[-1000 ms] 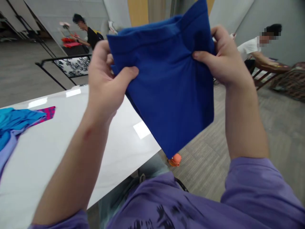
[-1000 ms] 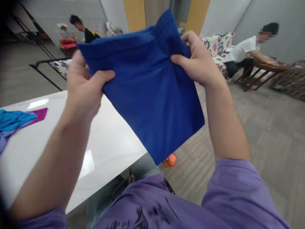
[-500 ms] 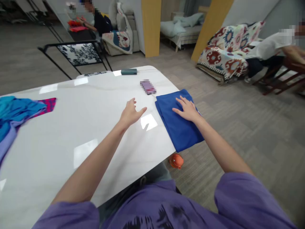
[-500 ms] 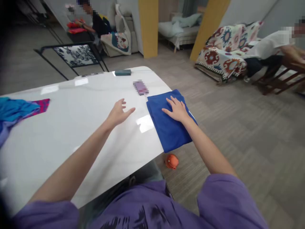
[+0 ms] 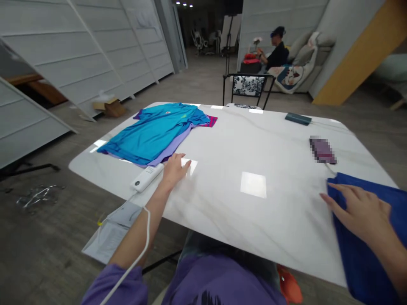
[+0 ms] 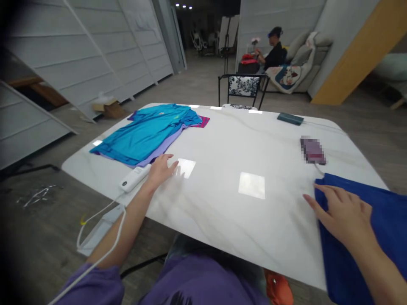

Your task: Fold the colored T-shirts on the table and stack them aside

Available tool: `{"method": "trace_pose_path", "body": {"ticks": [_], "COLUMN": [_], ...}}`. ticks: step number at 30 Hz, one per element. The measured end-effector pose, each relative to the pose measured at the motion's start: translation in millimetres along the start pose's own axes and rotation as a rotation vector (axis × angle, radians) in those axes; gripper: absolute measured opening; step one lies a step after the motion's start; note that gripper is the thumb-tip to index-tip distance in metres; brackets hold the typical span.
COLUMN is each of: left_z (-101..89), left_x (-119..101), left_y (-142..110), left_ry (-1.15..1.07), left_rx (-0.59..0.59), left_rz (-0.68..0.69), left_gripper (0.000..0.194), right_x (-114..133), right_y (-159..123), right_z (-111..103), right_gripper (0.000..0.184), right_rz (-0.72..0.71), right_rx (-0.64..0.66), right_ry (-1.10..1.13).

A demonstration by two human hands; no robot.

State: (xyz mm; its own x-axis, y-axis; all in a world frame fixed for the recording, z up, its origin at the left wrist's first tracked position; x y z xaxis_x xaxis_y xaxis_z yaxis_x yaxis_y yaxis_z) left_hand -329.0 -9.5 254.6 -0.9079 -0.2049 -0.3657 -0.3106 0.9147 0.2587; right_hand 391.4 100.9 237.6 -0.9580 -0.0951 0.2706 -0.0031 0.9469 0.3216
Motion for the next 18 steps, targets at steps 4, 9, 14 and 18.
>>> {"method": "trace_pose_path", "body": {"ticks": [4, 9, 14, 18], "left_z": [-42.1, -59.7, -53.0, -50.5], "left_x": [76, 147, 192, 212], "left_y": [14, 31, 34, 36], "left_ry": [0.099, 0.172, 0.186, 0.142], "left_rx": [-0.071, -0.053, 0.009, 0.043], "left_rz": [-0.124, -0.266, -0.383, -0.446], "left_gripper": [0.047, 0.046, 0.042, 0.038], "right_x": [164, 363, 536, 658], "right_y": [27, 65, 137, 191], "right_z": [53, 138, 228, 273], "right_gripper": [0.043, 0.042, 0.031, 0.026], "right_rz": [-0.229, -0.47, -0.508, -0.519], "right_rx": [0.285, 0.583, 0.615, 0.499], "right_ry": [0.148, 0.263, 0.428, 0.475]}}
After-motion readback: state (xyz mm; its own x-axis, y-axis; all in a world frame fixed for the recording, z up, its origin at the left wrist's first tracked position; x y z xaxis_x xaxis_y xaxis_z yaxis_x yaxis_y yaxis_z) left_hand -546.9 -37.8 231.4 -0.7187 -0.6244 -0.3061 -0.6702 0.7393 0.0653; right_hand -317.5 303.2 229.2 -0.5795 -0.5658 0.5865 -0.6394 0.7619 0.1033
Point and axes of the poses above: each hand's wrist, its own y-axis towards the middle knuckle, its own z-axis out of the palm, x = y × z, the point moved 7 cm from there along y, towards the middle knuckle, and after that the axes turned 8 degrees about z, right-handed, at the moved point
